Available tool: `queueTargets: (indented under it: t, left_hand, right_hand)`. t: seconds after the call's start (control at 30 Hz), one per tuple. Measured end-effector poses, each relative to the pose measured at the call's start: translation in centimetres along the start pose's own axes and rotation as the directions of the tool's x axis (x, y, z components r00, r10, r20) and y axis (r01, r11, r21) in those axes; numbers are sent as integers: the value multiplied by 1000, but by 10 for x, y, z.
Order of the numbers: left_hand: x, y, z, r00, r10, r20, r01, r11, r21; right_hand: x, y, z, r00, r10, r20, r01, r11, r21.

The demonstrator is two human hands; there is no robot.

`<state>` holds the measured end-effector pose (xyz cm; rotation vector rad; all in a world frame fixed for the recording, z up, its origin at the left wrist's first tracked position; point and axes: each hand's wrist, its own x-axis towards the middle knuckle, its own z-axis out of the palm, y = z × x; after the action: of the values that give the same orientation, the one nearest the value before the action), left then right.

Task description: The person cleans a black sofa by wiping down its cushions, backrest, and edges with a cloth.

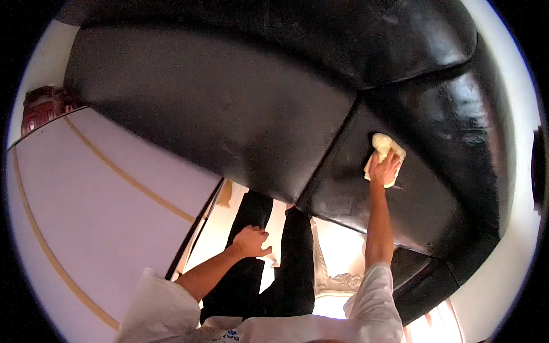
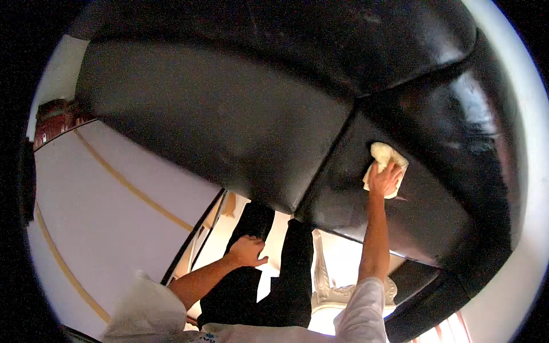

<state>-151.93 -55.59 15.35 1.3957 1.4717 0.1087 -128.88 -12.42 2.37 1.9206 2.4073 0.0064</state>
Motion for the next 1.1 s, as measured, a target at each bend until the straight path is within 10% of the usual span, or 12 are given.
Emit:
queueTargets:
  t: [0.17, 0.43, 0.7, 0.93, 0.97, 1.1]
  left_hand:
    - [0, -8, -7, 995, 51, -89, -58, 996, -71]
    - [-2, -16, -36, 985, 0, -172, -34, 981, -192]
    - [14, -10, -45, 988, 11, -153, -27, 994, -104]
    - [27, -19, -66, 970, -94, -223, 60, 986, -153]
    - [23, -19, -68, 961, -104, -258, 71, 988, -136]
    - [15, -12, -42, 930, -136, -342, 77, 980, -182]
  right_hand:
    - [31, -69, 12, 983, 137, -119, -86, 929, 361]
    - [77, -387, 4, 999, 44, -24, -32, 931, 364]
    - [34, -472, -8, 761, -640, -111, 622, 669, 407]
    - [35, -393, -36, 690, -715, 113, 523, 600, 605]
    - [27, -361, -14, 719, -693, -51, 567, 543, 619]
    - [3, -207, -8, 826, -535, 176, 421, 795, 437]
